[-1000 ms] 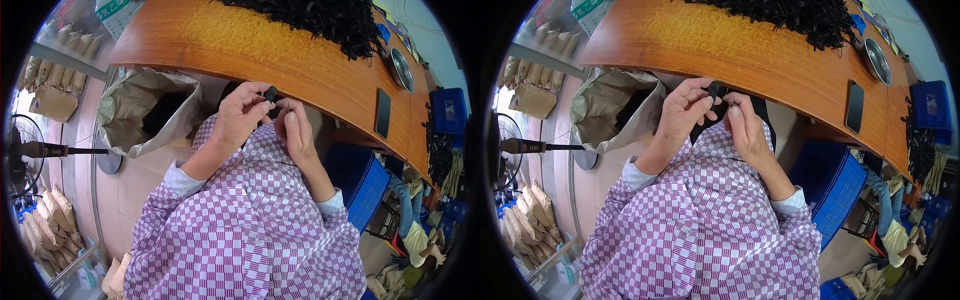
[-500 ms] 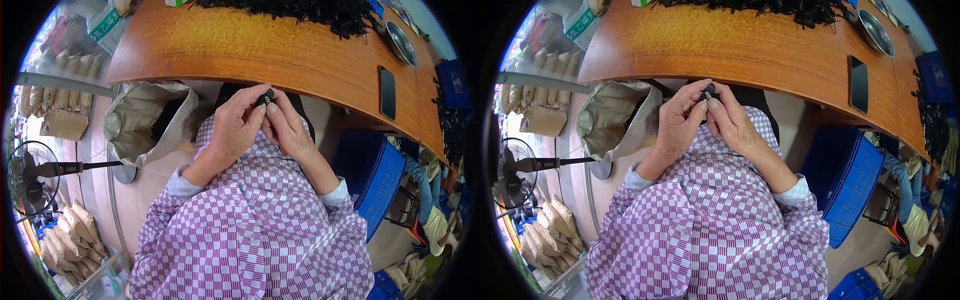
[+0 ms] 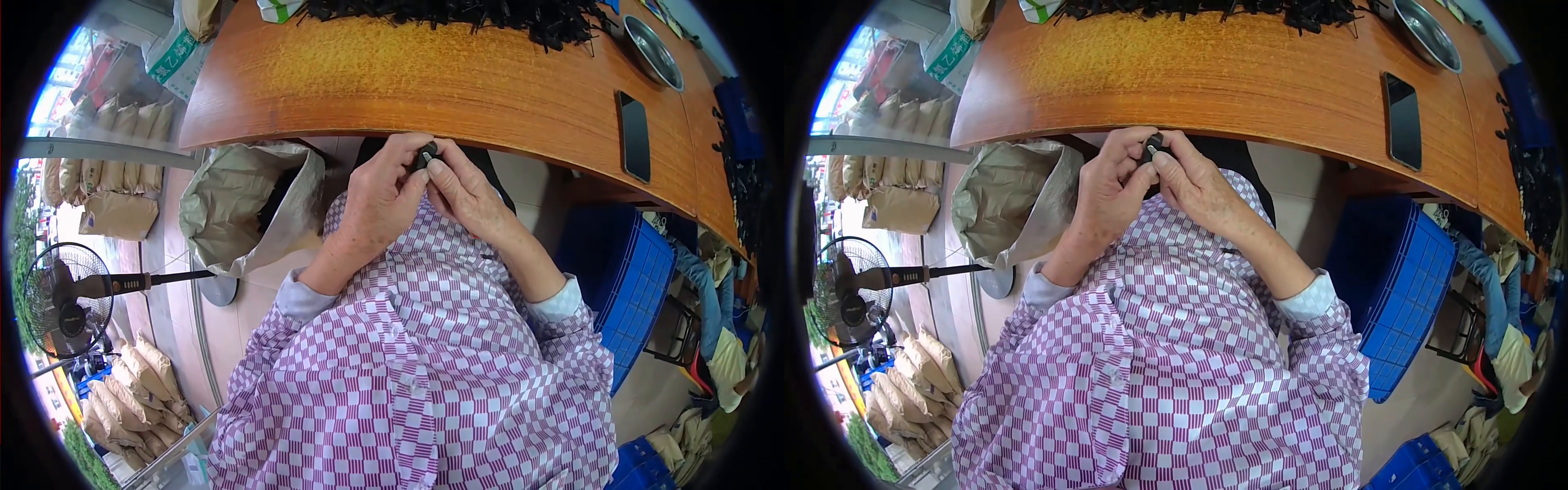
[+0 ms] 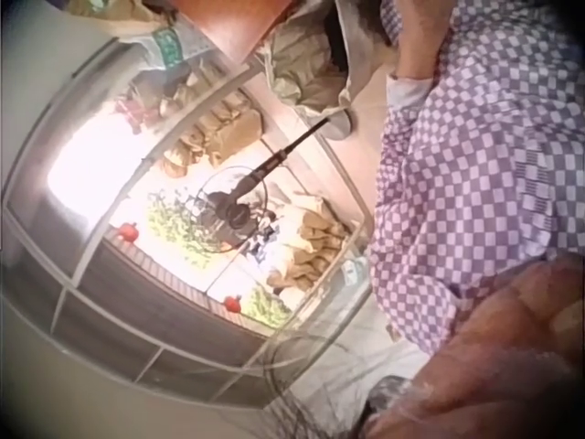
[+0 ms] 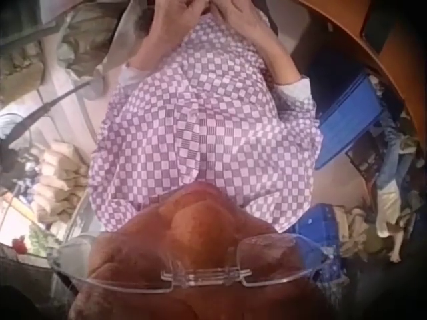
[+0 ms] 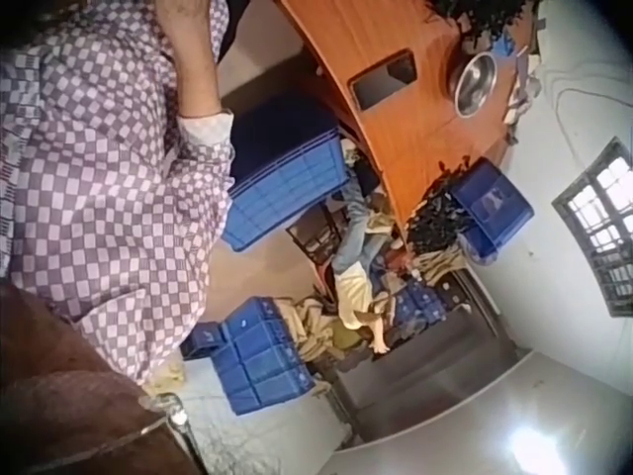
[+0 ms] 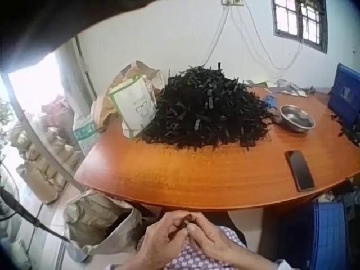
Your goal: Manual assembly of small black plastic components at a factory workbench.
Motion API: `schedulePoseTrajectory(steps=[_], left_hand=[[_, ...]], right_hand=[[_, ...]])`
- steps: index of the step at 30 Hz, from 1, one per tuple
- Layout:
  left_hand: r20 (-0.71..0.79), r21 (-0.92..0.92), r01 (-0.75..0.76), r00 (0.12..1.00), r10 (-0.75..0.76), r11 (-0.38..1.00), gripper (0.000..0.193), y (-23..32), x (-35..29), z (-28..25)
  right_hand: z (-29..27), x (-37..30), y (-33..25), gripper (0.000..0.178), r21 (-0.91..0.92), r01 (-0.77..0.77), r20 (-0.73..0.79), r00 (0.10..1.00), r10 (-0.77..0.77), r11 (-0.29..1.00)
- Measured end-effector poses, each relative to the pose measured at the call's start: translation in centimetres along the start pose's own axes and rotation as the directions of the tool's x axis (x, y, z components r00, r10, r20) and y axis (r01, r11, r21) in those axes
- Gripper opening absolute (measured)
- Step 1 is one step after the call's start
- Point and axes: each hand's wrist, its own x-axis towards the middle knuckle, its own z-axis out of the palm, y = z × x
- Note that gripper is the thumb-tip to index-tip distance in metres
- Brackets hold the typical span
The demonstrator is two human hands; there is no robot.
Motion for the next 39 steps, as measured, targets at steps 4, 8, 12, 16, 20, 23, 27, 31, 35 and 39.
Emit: schedulePoseTrajectory(steps=[4,8,12,16,20,23,27,31,35,39], left_hand=[[-0.029,-0.462,0.155,0.981,-0.189,0.873,0.033,0.4,0.4,-0.9],[0.127,-0.745,0.273,0.954,-0.273,0.608,0.032,0.7,0.6,-2.8],[0.231,-0.851,0.336,0.929,-0.288,0.403,0.034,0.2,-0.2,-3.3],[0.331,-0.846,0.395,0.916,-0.229,0.359,0.037,0.4,-0.8,-3.4],[0.376,-0.785,0.44,0.898,-0.229,0.436,0.04,0.6,-0.9,-3.4],[0.374,-0.742,0.456,0.89,-0.261,0.491,0.045,0.4,-1.1,-3.3],[0.237,-0.405,0.238,0.96,-0.15,0.883,0.041,-0.4,-1.6,-2.3],[0.253,-0.274,0.273,0.946,-0.205,0.922,0.037,-0.2,-1.6,-1.8],[0.151,-0.313,0.189,0.977,-0.148,0.931,0.038,-0.3,-1.5,-1.8],[0.15,-0.293,0.221,0.972,-0.183,0.93,0.035,0.5,-1.0,-2.0]], right_hand=[[0.4,-0.2,-1.1,0.026,0.03,0.008,-0.123,0.992,-0.005,1.0],[0.1,-0.1,-1.3,0.02,0.044,-0.025,-0.171,0.985,0.033,0.999],[0.2,0.0,-1.7,0.018,0.146,0.156,-0.151,0.979,-0.134,0.977],[0.0,0.6,-1.8,0.017,0.288,0.051,-0.086,0.996,-0.027,0.956],[0.2,0.8,-1.5,0.016,0.294,-0.071,-0.038,0.996,0.086,0.953],[0.1,0.7,-1.9,0.016,0.291,-0.137,-0.002,0.99,0.144,0.947],[0.0,0.4,-1.0,0.015,0.097,-0.101,0.008,0.995,0.101,0.99],[0.6,0.0,-0.3,0.02,-0.088,-0.046,-0.075,0.996,0.04,0.995],[1.3,-0.6,-1.3,0.028,-0.136,-0.093,-0.045,0.995,0.088,0.986],[1.4,-1.1,-1.0,0.033,-0.222,-0.078,-0.008,0.997,0.079,0.972]])
